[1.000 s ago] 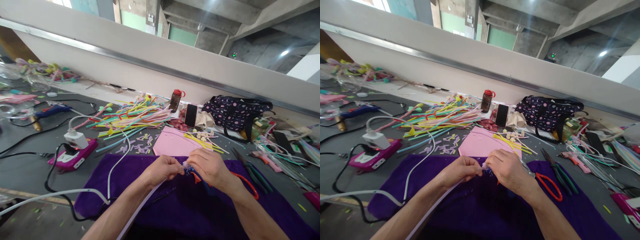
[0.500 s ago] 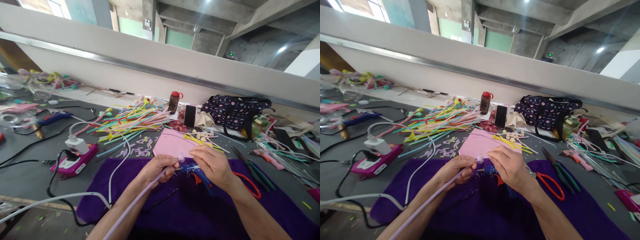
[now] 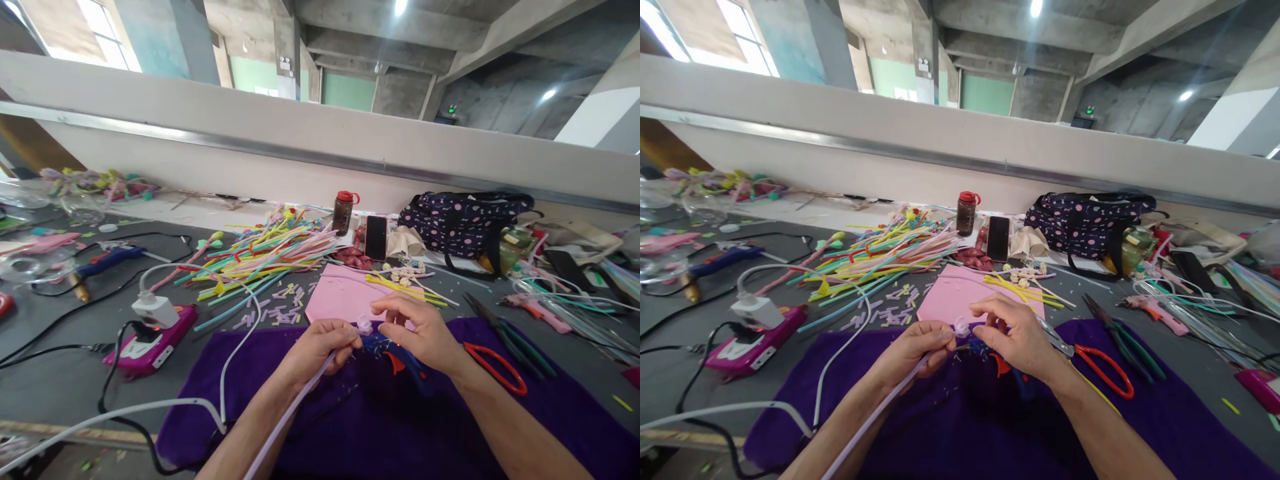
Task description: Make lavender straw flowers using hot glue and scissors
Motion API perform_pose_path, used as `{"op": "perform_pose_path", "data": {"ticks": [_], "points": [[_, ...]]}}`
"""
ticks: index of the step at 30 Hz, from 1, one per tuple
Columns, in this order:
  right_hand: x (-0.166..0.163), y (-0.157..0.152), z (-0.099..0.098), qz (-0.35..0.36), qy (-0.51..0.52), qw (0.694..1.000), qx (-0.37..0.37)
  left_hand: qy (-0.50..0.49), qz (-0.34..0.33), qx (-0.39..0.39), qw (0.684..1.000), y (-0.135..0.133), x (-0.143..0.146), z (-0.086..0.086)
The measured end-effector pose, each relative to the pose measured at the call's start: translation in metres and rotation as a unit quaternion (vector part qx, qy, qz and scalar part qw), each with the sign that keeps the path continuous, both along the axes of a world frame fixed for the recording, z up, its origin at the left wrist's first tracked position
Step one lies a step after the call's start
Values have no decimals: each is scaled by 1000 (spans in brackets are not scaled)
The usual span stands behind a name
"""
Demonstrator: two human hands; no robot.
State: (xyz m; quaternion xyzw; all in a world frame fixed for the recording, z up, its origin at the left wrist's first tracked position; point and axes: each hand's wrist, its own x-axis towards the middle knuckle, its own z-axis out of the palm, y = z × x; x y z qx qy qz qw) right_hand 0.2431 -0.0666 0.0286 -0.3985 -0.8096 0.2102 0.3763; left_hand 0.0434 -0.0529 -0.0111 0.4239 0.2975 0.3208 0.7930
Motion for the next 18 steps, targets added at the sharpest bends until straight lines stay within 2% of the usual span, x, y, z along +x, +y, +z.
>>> {"op": "perform_pose_path", "data": {"ticks": [5, 11, 18], "points": [[-1, -1, 2, 49, -4, 998, -28, 7, -8, 9, 1000, -1, 1, 1], [-5, -4, 4, 77, -42, 996, -1, 19, -18, 13, 1000, -3, 1, 2], [-7, -5, 4, 83, -39, 996, 16, 17, -21, 22, 999, -3, 1, 2]]}}
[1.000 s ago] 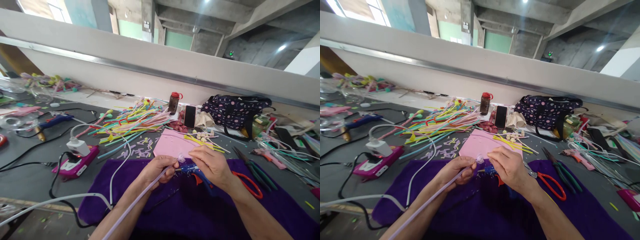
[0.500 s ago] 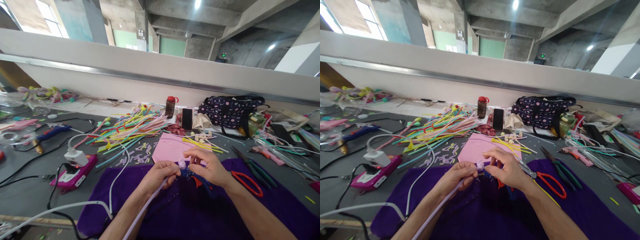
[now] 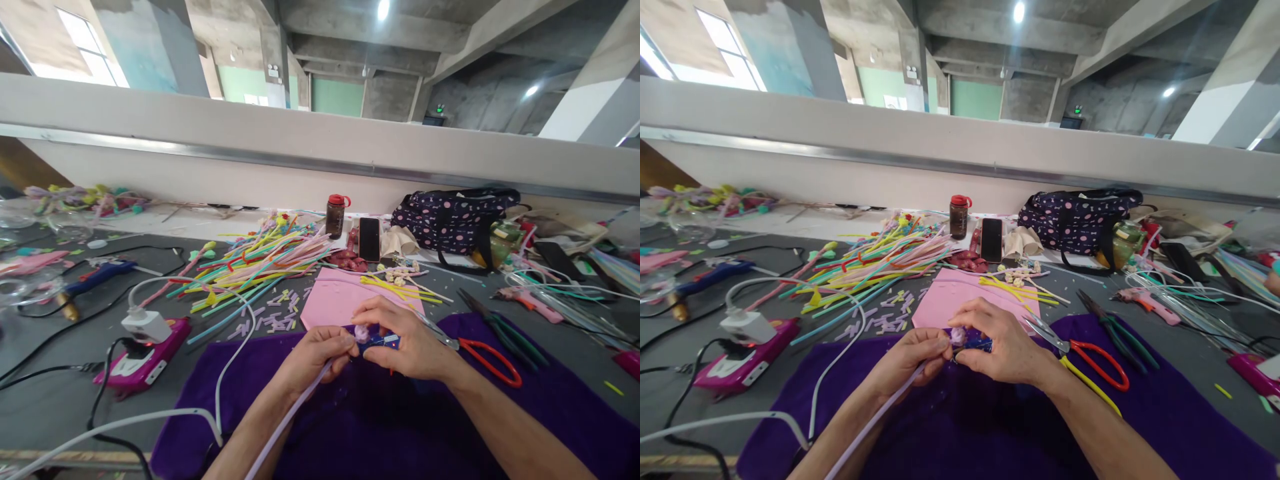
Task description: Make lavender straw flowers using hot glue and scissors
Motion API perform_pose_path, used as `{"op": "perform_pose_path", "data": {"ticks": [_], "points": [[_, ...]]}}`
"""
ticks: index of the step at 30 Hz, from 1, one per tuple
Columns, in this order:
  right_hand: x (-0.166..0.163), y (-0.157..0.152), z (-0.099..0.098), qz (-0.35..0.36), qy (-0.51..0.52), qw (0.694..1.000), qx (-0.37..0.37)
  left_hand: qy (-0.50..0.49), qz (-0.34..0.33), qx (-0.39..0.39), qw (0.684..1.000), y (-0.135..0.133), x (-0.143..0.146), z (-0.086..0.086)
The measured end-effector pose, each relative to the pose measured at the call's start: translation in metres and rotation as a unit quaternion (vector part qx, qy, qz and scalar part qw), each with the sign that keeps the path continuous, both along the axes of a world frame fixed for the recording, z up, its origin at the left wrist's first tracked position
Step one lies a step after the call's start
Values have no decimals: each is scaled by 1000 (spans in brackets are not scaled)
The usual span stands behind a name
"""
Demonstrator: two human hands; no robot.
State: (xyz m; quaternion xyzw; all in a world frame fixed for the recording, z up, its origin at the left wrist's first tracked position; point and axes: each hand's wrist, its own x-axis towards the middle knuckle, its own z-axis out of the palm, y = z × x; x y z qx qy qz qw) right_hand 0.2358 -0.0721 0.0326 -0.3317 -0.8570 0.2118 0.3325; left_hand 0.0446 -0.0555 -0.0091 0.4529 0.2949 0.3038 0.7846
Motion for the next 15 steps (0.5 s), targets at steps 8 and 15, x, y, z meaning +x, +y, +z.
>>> {"op": "perform_pose_path", "data": {"ticks": [8, 15], "points": [[-2, 1, 1, 2, 5, 1000, 20, 7, 3, -4, 1000, 1, 0, 0], [-3, 0, 1, 4, 10, 1000, 4, 4, 6, -6, 1000, 1, -1, 0]]}}
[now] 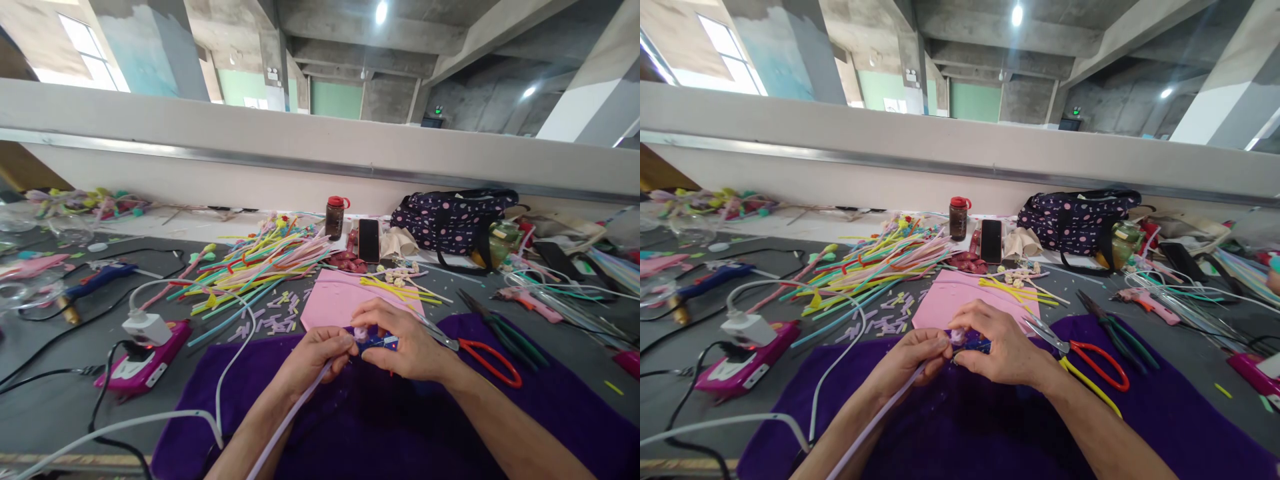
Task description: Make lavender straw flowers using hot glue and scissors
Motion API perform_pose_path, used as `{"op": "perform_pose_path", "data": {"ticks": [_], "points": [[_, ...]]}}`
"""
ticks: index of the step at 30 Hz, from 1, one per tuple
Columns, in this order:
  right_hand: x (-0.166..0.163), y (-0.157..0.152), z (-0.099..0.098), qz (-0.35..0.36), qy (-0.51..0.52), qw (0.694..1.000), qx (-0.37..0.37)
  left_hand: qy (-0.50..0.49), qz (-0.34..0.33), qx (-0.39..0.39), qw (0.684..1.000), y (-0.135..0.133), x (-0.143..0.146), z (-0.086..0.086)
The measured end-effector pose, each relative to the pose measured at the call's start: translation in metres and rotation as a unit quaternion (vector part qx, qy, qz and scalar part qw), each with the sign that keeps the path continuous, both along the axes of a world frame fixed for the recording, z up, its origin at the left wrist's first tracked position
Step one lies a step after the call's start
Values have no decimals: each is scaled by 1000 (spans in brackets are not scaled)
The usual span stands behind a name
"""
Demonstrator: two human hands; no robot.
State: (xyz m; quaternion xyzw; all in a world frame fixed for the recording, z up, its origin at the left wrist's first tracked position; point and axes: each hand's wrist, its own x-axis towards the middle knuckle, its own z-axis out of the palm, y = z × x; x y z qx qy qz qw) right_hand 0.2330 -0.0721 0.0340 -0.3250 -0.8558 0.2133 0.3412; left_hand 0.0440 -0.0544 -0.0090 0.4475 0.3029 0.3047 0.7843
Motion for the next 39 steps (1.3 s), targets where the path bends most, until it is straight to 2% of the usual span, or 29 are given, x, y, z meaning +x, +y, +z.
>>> {"op": "perform_pose_path", "data": {"ticks": [6, 11, 15, 19, 23, 28, 34, 39], "points": [[1, 0, -5, -26, 41, 999, -8, -13, 12, 5, 1000, -1, 1, 1], [3, 0, -8, -89, 142, 986, -27, -56, 103, -5, 993, -5, 0, 1], [-6, -5, -8, -96, 168, 975, -108, -109, 141, 14, 984, -6, -3, -1], [-31, -13, -16, -46, 191, 955, -222, -145, 181, 21, 973, -7, -5, 2], [-62, -15, -24, -34, 206, 947, -246, -183, 250, 52, 949, -9, -5, 7], [-82, -14, -23, -29, 229, 935, -267, -187, 242, 57, 950, -9, -8, 7], [-81, -16, -24, -24, 251, 911, -326, -144, 217, 54, 964, -8, -7, 1], [-69, -14, -27, -33, 217, 921, -322, -126, 211, 66, 967, -8, -4, 2]]}}
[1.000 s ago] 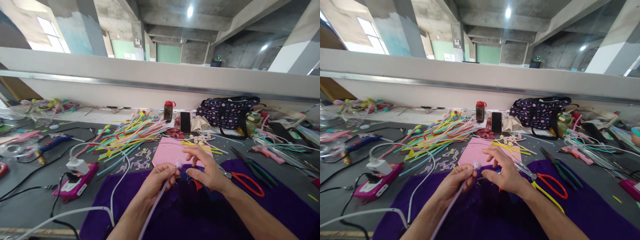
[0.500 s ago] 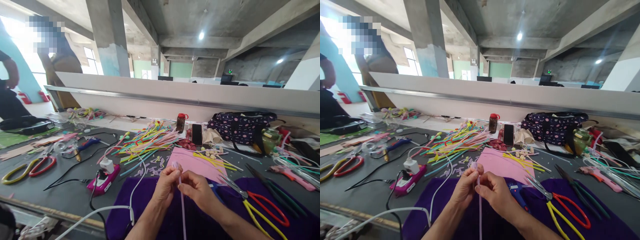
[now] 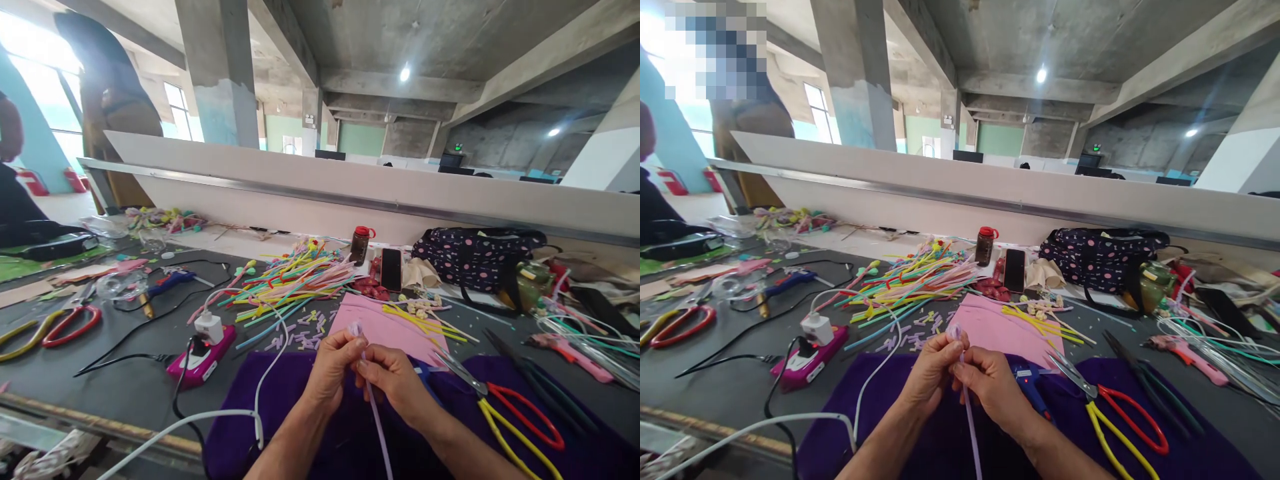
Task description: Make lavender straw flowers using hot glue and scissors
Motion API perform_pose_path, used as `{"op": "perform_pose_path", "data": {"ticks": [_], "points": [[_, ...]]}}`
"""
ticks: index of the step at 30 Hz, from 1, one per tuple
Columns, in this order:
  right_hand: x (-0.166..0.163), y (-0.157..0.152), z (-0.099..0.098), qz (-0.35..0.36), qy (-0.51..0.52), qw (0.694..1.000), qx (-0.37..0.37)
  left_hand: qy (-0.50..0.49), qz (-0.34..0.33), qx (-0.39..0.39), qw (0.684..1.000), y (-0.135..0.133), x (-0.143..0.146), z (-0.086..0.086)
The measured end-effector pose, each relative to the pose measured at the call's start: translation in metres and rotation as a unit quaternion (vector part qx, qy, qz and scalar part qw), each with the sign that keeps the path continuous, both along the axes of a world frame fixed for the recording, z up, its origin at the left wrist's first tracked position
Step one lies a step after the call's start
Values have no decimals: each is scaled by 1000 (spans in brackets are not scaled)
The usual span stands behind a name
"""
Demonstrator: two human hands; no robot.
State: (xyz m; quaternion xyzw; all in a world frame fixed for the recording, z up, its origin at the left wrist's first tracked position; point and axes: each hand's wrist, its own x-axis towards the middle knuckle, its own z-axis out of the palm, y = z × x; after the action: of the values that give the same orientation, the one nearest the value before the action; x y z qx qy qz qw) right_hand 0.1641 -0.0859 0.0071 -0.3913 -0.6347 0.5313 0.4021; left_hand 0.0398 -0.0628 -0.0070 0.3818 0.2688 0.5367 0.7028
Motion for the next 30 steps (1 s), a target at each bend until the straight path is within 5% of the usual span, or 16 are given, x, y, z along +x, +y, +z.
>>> {"op": "perform_pose_path", "data": {"ticks": [5, 10, 30], "points": [[27, 10, 8, -73, -69, 991, 88, 73, 55, 9, 996, -1, 0, 4], [38, 8, 20, -138, -5, 985, 99, 149, 3, 29, 988, -5, 5, 5], [34, 4, 20, -137, -17, 986, 99, 189, 2, 69, 979, -8, 11, 6]]}}
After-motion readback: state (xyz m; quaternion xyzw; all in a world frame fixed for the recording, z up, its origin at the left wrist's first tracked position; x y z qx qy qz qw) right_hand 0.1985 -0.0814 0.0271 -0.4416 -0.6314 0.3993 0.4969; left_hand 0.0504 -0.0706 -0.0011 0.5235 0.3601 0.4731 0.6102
